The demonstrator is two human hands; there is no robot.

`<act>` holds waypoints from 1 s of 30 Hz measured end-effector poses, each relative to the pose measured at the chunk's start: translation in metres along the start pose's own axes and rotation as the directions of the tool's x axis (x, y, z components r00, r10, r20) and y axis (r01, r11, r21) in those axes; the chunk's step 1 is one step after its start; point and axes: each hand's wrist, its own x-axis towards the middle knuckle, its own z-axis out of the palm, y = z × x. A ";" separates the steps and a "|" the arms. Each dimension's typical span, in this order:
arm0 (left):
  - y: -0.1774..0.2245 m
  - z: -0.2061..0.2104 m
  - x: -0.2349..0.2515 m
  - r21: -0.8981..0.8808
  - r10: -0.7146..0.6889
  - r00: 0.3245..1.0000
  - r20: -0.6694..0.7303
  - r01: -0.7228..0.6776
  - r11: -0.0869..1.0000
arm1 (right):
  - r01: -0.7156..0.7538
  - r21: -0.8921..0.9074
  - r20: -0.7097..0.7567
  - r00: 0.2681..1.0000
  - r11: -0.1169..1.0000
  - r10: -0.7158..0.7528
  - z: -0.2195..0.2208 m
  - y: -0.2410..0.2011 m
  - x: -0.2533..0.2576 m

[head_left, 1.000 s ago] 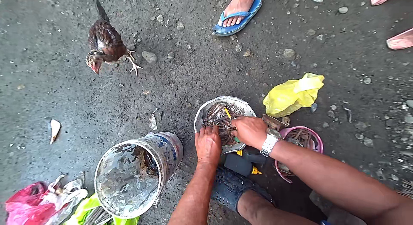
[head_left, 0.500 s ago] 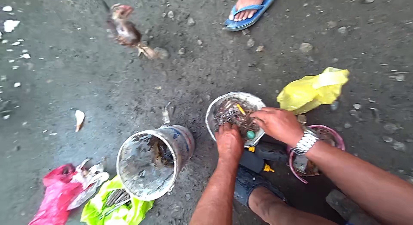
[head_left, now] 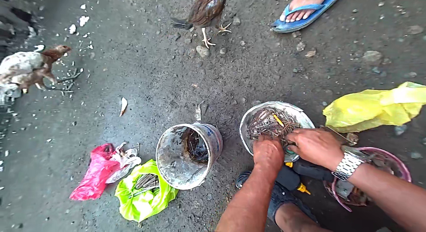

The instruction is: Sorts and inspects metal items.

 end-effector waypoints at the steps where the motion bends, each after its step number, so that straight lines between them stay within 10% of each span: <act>1: 0.001 0.000 -0.001 0.007 0.004 1.000 0.012 -0.004 1.000 | 0.020 -0.011 -0.014 1.000 1.000 -0.020 0.000 0.002 0.002; 9: -0.008 -0.030 -0.028 -0.131 0.040 0.992 -0.119 -0.055 0.990 | 0.126 0.156 -0.458 0.888 0.980 -0.041 -0.010 0.013 -0.021; 15: -0.029 -0.038 -0.038 -0.521 0.029 0.987 -0.159 -0.109 0.847 | 0.205 0.543 -0.615 0.758 0.814 0.219 -0.021 0.023 -0.033; 18: -0.044 -0.026 -0.035 -0.779 0.029 0.991 -0.130 -0.120 0.616 | 0.201 0.635 -0.589 0.751 0.746 0.298 -0.020 0.023 -0.033; 24: -0.043 -0.023 -0.044 -0.971 -0.031 0.997 -0.071 -0.076 -0.225 | 0.154 0.735 -0.356 0.917 0.661 0.182 -0.001 0.004 -0.031; 30: -0.042 -0.027 -0.046 -0.907 -0.021 0.999 -0.024 -0.031 -0.420 | 0.162 0.671 -0.290 0.956 0.723 0.055 0.005 -0.005 -0.027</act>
